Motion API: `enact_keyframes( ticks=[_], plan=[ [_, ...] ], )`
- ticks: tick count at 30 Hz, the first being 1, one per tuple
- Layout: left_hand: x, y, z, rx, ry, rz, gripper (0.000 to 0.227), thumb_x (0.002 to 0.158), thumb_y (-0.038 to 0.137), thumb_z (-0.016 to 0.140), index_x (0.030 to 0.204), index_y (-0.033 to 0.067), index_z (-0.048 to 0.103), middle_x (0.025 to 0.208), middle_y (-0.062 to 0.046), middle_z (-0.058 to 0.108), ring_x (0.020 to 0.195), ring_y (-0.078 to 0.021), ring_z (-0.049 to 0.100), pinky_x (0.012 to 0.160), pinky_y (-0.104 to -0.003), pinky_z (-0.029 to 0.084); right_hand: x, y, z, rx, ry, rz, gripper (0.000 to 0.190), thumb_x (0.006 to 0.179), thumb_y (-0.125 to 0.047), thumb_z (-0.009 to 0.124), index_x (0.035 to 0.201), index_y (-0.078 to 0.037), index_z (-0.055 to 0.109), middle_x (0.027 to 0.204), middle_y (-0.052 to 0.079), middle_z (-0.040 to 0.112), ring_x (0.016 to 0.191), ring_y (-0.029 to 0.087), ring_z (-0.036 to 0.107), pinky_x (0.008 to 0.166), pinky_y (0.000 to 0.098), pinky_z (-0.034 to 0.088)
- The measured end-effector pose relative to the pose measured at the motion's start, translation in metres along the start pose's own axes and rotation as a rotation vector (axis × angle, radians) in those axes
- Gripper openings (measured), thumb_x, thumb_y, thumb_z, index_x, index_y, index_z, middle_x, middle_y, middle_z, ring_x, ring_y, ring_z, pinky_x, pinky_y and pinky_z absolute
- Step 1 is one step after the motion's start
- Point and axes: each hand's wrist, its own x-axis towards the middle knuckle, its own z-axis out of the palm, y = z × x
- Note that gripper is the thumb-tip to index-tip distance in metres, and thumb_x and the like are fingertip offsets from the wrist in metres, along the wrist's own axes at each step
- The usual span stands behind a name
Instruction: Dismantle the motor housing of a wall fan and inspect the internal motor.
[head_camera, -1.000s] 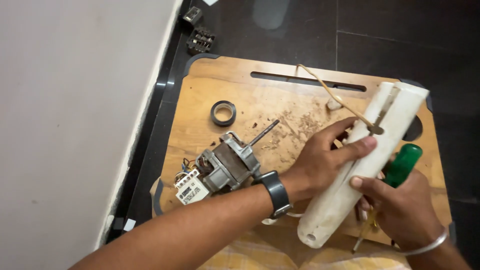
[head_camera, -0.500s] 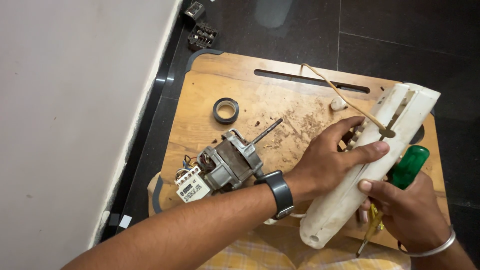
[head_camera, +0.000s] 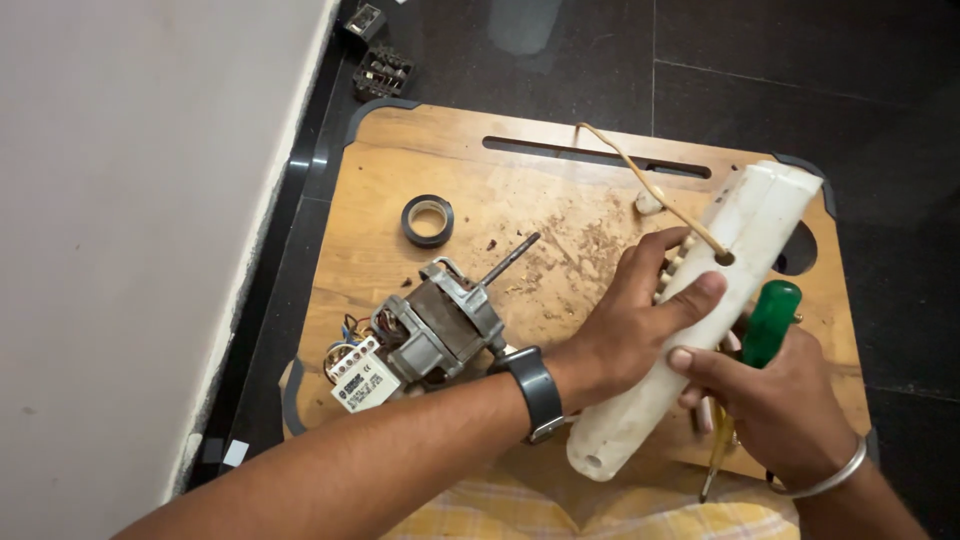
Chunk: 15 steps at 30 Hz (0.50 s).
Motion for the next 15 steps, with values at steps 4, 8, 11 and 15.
enact_keyframes(
  ticks=[4,8,11,15],
  plan=[
    [0.0,0.001,0.0,0.066,-0.023,-0.02,0.091,0.095,0.068,0.037,0.156,0.002,0.023,0.139,-0.024,0.036,0.118,-0.0334,0.057,0.094,-0.041,0.059,-0.005,-0.019,0.005,-0.071,0.003,0.081,0.026,0.074,-0.004,0.077,0.093,0.008,0.066,0.068,0.021,0.069,0.05,0.024,0.068,0.039,0.0353,0.055],
    [-0.002,0.01,-0.001,0.084,0.011,0.059,0.083,0.093,0.061,0.05,0.145,-0.0021,0.034,0.123,-0.023,0.052,0.103,-0.0318,0.07,0.083,-0.039,0.063,-0.001,-0.014,0.003,-0.2,0.019,0.054,0.026,0.078,-0.006,0.08,0.096,0.007,0.067,0.071,0.019,0.073,0.051,0.024,0.071,0.041,0.0351,0.058],
    [0.001,0.012,-0.001,0.125,0.027,0.064,0.084,0.083,0.056,0.066,0.137,-0.0037,0.042,0.11,-0.019,0.063,0.091,-0.0279,0.074,0.074,-0.038,0.066,-0.002,-0.021,0.008,-0.308,0.073,0.14,0.03,0.084,-0.011,0.082,0.099,0.01,0.066,0.071,0.019,0.071,0.051,0.027,0.068,0.042,0.038,0.057],
    [0.008,0.018,-0.015,-0.199,-0.035,-0.119,0.075,0.079,0.043,0.077,0.128,-0.0089,0.052,0.094,-0.017,0.07,0.069,-0.0234,0.071,0.063,-0.039,0.064,-0.009,-0.024,-0.004,-0.444,0.144,0.063,0.039,0.076,-0.028,0.085,0.099,-0.002,0.067,0.069,0.01,0.068,0.052,0.017,0.064,0.047,0.0307,0.055]
  ],
)
